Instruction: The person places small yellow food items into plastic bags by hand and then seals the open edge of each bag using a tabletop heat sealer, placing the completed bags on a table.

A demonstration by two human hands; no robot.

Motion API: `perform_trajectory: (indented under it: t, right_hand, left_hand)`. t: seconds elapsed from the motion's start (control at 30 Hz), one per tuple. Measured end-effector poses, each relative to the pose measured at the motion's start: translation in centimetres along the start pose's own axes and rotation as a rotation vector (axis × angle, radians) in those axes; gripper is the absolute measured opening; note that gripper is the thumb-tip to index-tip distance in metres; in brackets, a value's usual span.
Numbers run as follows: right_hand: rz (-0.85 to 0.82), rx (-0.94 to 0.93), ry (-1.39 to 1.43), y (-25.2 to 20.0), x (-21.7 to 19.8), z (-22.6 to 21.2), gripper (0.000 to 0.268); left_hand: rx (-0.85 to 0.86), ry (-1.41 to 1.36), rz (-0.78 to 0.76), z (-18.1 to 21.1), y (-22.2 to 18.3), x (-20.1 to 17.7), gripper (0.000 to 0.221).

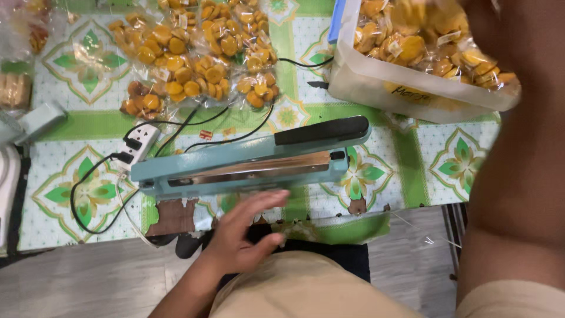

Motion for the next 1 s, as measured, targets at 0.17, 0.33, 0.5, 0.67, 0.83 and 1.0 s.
perform_trajectory:
  t: [0.17,0.33,0.5,0.67,0.83,1.0]
  right_hand:
    - [0.011,-0.151,0.544,-10.8,-7.8,-9.0,0.018]
    - [-0.147,-0.314,0.815,-15.1,-5.6,-20.2,0.018]
    - [-0.030,-0.166,0.944,-15.5,-4.6,-21.7,0.032]
    - [0.002,-0.264,0.736,-16.3,-5.1,-23.8,0.050]
    - [-0.043,-0.272,0.577,-16.5,-3.5,-26.6,0.030]
    - [-0.161,-0.244,1.009,-16.3,-2.2,-27.4,0.022]
  left_hand:
    - [-0.014,0.095,-0.086,-1.4,2.9,5.0,0.083]
    - [-0.023,0.009,0.055,-4.9,4.8,8.4,0.105]
    - [-0.291,-0.021,0.255,-10.0,2.8,6.7,0.093]
    - [-0.226,0.044,0.326,-10.1,1.4,4.4,0.099]
    - [0.103,0.256,0.284,-7.5,1.0,4.3,0.089]
    - [0.007,0.215,0.255,-9.1,0.4,4.3,0.092]
Point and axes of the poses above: each hand's wrist, its own y-axis towards the middle knuckle, its own x-axis out of the palm, z = x × y, the point moved 10 cm from there along y, towards the middle knuckle, and after that the axes turned 7 degrees about -y, right-handed, at the moved point
